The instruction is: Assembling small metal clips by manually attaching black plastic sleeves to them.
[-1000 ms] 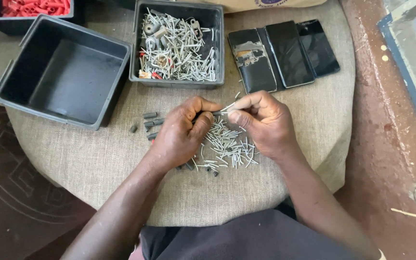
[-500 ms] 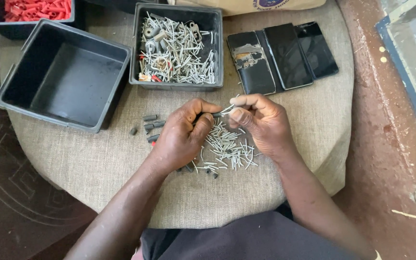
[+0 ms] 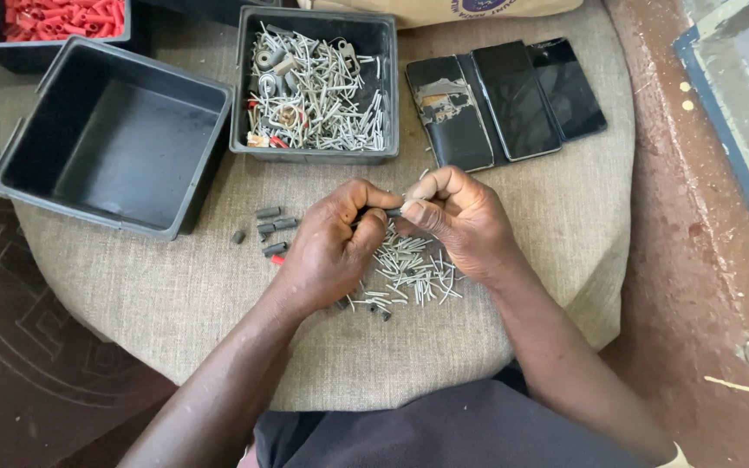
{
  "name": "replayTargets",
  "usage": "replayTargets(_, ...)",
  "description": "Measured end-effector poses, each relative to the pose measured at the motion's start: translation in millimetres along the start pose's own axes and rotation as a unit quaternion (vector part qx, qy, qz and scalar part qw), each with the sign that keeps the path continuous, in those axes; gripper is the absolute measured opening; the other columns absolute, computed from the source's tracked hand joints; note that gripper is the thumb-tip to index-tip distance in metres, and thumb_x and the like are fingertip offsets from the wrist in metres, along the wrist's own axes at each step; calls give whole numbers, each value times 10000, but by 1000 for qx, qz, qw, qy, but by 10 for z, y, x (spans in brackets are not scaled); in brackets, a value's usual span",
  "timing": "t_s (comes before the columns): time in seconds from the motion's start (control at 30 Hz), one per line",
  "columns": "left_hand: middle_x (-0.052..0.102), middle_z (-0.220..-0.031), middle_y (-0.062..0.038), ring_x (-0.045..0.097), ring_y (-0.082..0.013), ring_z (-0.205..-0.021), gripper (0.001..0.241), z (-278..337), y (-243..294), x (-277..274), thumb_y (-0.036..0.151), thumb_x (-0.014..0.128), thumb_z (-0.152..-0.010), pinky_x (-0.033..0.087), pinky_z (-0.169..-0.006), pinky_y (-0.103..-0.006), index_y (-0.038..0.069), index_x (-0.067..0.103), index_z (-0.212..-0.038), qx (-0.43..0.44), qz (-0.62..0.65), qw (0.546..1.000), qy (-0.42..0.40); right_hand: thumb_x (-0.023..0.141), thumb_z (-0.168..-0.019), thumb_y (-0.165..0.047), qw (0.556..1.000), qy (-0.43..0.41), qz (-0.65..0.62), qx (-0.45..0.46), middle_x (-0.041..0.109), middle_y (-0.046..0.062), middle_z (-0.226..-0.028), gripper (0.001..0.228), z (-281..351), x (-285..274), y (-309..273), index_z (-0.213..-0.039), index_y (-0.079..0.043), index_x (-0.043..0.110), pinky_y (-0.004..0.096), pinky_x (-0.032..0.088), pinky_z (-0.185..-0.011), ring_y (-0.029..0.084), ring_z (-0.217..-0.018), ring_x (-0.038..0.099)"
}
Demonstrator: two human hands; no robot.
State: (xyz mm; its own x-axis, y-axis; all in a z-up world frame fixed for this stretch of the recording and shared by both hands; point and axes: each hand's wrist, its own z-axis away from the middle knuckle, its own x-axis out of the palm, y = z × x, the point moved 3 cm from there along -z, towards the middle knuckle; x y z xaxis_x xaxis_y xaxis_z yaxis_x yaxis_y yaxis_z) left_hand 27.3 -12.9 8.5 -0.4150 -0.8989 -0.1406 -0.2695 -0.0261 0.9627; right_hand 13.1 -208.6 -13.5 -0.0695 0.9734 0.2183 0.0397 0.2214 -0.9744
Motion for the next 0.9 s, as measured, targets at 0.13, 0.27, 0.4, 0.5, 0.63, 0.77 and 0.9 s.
replayTargets(0.13,604,-740,-126,607,-165,-684,278,-32,78,-53,-23,529,-992,553,-595,-307,-27,743,-1169,7,-25,1000,11,718,-1035,-107,1000,-5,12,-5,742,177,-970,202,70,8,-75,-1152,37,638,395,691,-865,213,-888,779)
replayTargets(0.27,639,-757,-202,658,-255,-675,250,-56,144,-43,-2,557,-974,556,-583,-384,-9,744,-1140,3,-55,998,13,721,-1020,-73,999,-17,36,-25,727,165,-965,234,93,55,-40,-1187,69,641,378,691,-858,194,-884,779)
replayTargets(0.4,694,-781,-177,705,-253,-704,250,-89,130,-30,-11,549,-947,583,-619,-369,2,756,-1087,1,-46,998,31,740,-1002,-32,999,-12,9,-31,727,157,-941,213,88,87,101,-1148,95,649,352,692,-833,165,-858,766)
replayTargets(0.5,706,-834,-182,738,-291,-780,265,-30,73,-22,-3,542,-912,606,-685,-412,17,762,-1058,-1,-55,998,42,728,-1011,-30,999,-15,14,-32,741,167,-925,195,89,127,72,-1142,98,663,373,694,-833,180,-859,775)
replayTargets(0.63,699,-856,-222,738,-363,-802,252,-24,72,-12,-16,544,-901,604,-699,-453,13,752,-1041,7,-79,996,49,736,-1009,-33,999,-10,18,-34,746,159,-925,199,89,157,51,-1148,92,669,364,691,-828,170,-864,767)
replayTargets(0.77,705,-883,-207,711,-312,-824,276,-17,76,1,-18,520,-901,596,-735,-425,12,751,-1049,-12,-66,997,47,745,-1001,-51,999,-12,25,-31,757,187,-947,220,105,182,-39,-1160,87,685,369,688,-828,187,-868,766)
replayTargets(0.9,718,-930,-270,729,-376,-791,298,-48,91,-46,14,547,-916,603,-749,-479,12,736,-1146,-54,-54,996,38,825,-907,13,999,-9,41,-33,745,177,-1012,413,88,165,-11,-1276,89,654,330,686,-816,165,-875,752)
